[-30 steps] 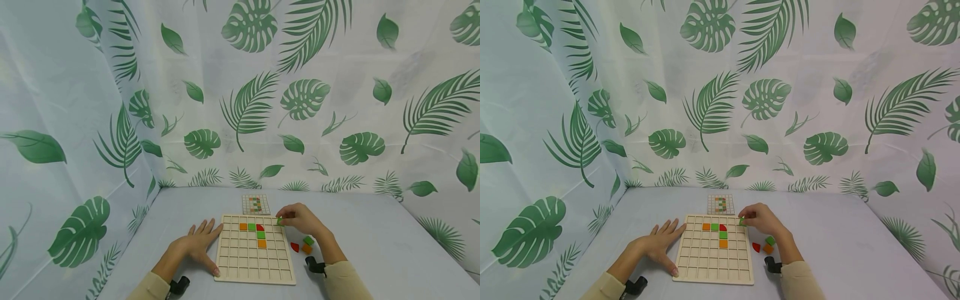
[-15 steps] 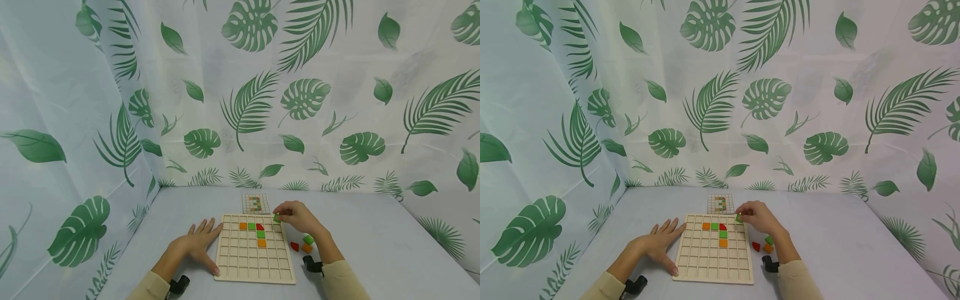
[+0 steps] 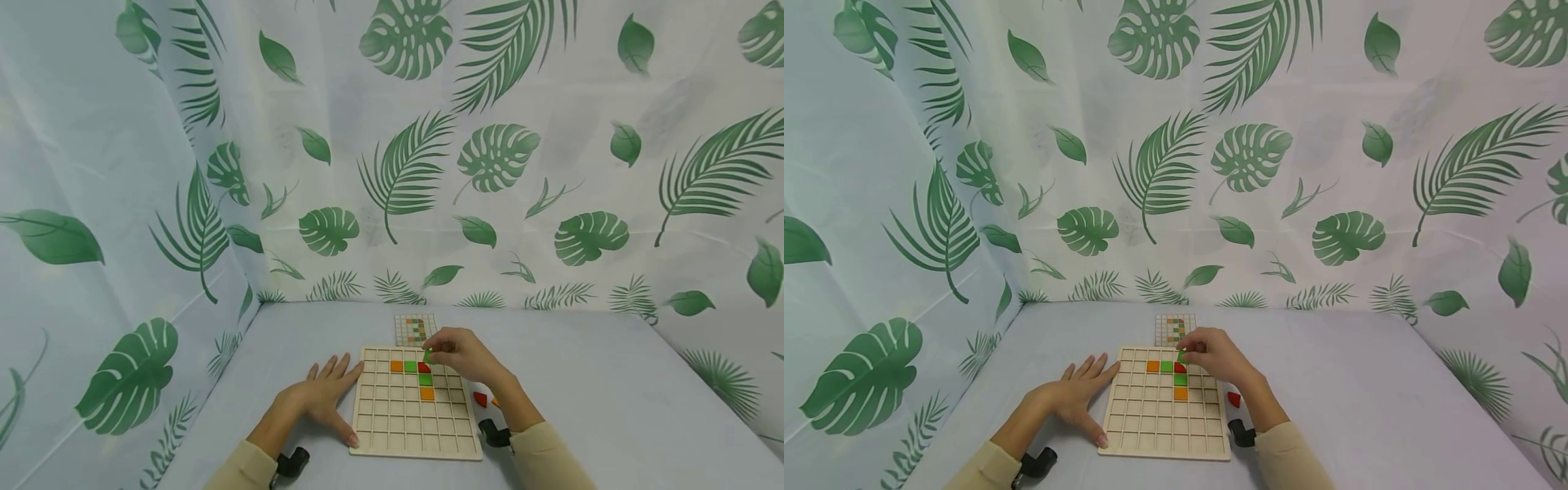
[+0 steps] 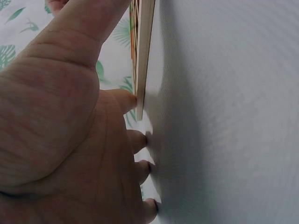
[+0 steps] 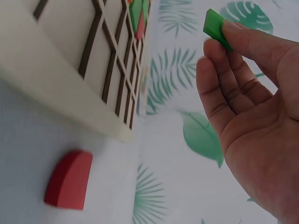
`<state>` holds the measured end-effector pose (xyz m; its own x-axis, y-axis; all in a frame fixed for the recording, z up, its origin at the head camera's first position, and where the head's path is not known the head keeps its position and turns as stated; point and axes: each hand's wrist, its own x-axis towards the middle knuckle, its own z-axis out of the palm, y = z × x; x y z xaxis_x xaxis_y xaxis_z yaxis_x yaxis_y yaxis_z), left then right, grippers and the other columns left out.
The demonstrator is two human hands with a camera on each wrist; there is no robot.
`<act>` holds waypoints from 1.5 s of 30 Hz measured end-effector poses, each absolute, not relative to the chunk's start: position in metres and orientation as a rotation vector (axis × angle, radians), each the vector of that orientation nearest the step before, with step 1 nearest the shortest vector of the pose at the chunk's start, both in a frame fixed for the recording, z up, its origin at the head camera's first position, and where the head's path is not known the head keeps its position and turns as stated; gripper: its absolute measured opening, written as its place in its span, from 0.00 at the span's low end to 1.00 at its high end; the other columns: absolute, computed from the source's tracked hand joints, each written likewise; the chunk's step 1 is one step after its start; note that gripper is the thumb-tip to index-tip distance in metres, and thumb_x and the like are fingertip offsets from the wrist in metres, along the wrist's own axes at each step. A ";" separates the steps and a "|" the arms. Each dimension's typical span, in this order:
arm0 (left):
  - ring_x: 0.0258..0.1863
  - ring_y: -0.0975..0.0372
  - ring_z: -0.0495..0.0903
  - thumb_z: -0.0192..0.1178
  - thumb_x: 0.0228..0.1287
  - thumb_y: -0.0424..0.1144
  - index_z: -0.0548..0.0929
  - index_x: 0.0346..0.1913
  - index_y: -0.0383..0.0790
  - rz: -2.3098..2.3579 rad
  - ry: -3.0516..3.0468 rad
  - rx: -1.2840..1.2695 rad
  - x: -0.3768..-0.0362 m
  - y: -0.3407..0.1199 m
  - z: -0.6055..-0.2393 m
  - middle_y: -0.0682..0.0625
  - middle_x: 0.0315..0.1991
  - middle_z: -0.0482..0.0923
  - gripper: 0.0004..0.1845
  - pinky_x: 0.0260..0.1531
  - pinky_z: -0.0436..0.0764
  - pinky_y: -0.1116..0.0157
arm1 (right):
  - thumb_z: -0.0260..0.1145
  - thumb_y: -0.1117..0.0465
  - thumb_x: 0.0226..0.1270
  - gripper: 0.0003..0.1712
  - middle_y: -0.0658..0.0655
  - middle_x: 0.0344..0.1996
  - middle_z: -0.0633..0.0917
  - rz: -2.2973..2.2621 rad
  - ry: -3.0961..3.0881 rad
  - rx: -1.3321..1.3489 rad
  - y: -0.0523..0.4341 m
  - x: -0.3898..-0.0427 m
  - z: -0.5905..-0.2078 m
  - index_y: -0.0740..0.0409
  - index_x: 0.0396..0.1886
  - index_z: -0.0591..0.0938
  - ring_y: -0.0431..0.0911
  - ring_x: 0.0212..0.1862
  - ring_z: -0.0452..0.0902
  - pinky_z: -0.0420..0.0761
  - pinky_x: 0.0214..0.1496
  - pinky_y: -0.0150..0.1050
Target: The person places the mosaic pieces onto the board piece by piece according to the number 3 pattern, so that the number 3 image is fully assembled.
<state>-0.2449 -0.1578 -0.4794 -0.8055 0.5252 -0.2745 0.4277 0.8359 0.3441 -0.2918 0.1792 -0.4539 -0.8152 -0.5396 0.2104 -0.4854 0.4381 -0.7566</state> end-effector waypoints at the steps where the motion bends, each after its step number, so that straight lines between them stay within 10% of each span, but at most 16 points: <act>1: 0.75 0.44 0.32 0.68 0.28 0.76 0.42 0.78 0.52 0.376 2.656 0.715 -0.245 -0.158 -0.479 0.42 0.77 0.32 0.73 0.67 0.36 0.37 | 0.66 0.63 0.65 0.10 0.50 0.37 0.84 -1.332 2.608 -0.941 0.176 -0.291 -0.454 0.44 0.43 0.85 0.49 0.36 0.80 0.82 0.37 0.39; 45: 0.75 0.45 0.33 0.67 0.27 0.77 0.42 0.78 0.54 0.351 2.672 0.703 -0.245 -0.156 -0.479 0.42 0.77 0.33 0.73 0.68 0.37 0.38 | 0.67 0.64 0.64 0.09 0.49 0.36 0.85 -1.067 2.571 -1.081 0.142 -0.284 -0.469 0.54 0.44 0.86 0.38 0.34 0.77 0.80 0.35 0.34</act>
